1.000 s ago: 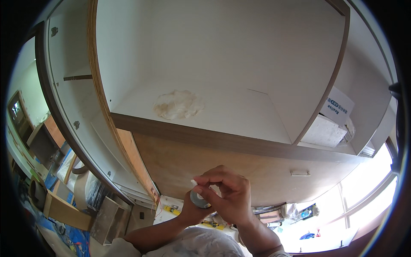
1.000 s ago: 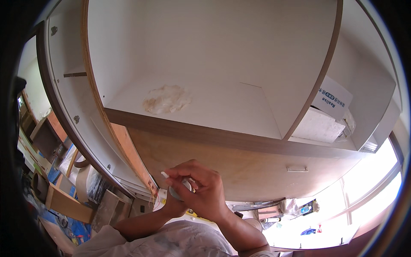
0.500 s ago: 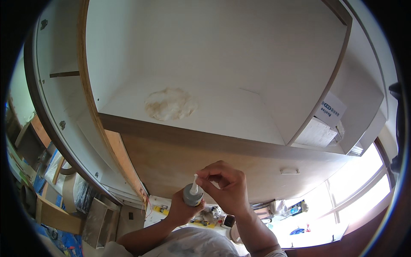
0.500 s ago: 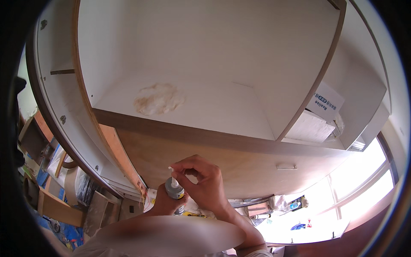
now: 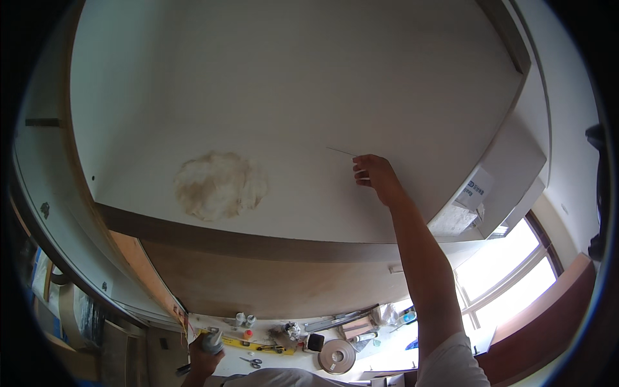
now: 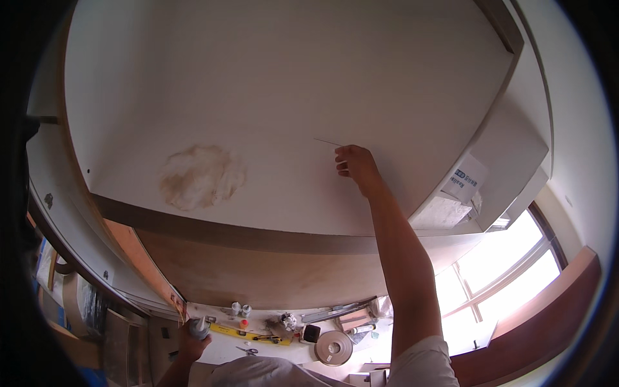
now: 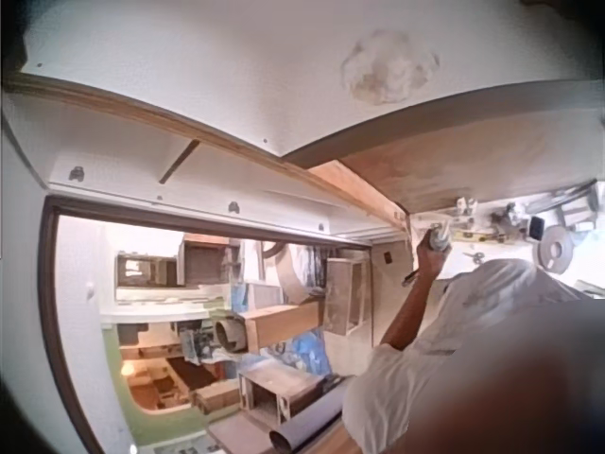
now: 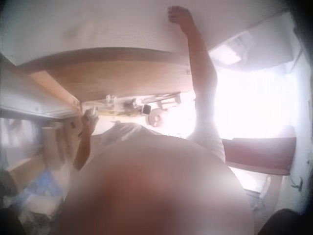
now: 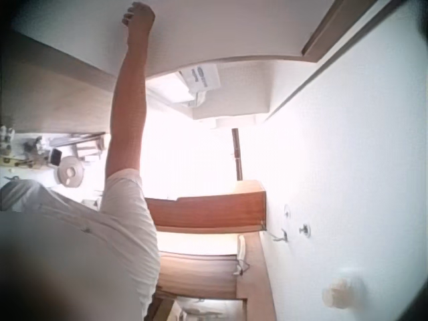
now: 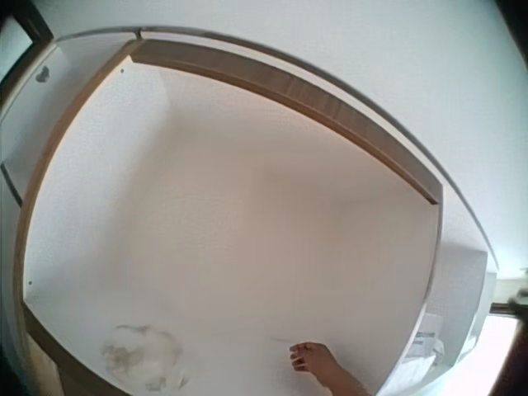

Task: The person applies adhesive from a caulking gun to a white cabinet shelf, then uses a finger to spread the adhesive across the surface. The person repeats this process multiple times, gradually increasing the coverage area. The person then places the caulking gun on a workbench and walks away.

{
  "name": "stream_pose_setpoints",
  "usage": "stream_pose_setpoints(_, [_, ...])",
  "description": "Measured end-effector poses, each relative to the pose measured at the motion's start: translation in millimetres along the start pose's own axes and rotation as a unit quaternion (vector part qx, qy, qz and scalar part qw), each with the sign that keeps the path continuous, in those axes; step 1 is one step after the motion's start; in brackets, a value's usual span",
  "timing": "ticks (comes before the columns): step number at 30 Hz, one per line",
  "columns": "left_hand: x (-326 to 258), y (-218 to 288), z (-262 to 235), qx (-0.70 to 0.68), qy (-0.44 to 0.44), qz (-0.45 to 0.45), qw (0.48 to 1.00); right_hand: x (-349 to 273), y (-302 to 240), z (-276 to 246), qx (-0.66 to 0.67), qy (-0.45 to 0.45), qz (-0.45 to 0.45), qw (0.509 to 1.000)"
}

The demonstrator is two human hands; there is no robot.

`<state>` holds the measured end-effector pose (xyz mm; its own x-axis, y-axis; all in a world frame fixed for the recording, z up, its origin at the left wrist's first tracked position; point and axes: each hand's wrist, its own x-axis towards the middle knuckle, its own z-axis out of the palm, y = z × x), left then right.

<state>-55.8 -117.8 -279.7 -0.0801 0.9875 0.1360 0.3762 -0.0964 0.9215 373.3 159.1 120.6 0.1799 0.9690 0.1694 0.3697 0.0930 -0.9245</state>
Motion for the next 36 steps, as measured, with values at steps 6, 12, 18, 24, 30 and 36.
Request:
stream_pose_setpoints(6, [-83.1, -152.2, -21.4, -0.005, -0.04, -0.144, 0.989, 112.1, 37.6, 11.3, -0.094, 0.029, 0.065, 0.993])
stream_pose_setpoints(12, [-181.4, -221.9, -53.6, 0.096, -0.074, -0.193, 0.974, 169.9, 61.3, 16.5, -0.355, 0.005, -0.038, 0.934])
stream_pose_setpoints(18, [-227.3, -231.1, -68.4, 0.037, -0.057, -0.311, 0.948, 180.8, 60.6, 17.8, -0.388, 0.017, 0.038, 0.921])
stream_pose_setpoints(24, [-210.8, -225.2, -78.0, 0.04, -0.079, -0.354, 0.931, 217.8, 86.9, 6.0, -0.552, 0.003, -0.07, 0.831])
stream_pose_setpoints(30, [-177.7, -211.9, -74.1, 0.011, -0.062, -0.285, 0.956, 221.7, 64.4, 18.5, -0.712, -0.069, -0.028, 0.699])
stream_pose_setpoints(36, [-177.6, -233.3, -65.5, -0.003, -0.032, -0.371, 0.928, 209.9, 47.6, 43.2, -0.744, -0.061, -0.013, 0.666])
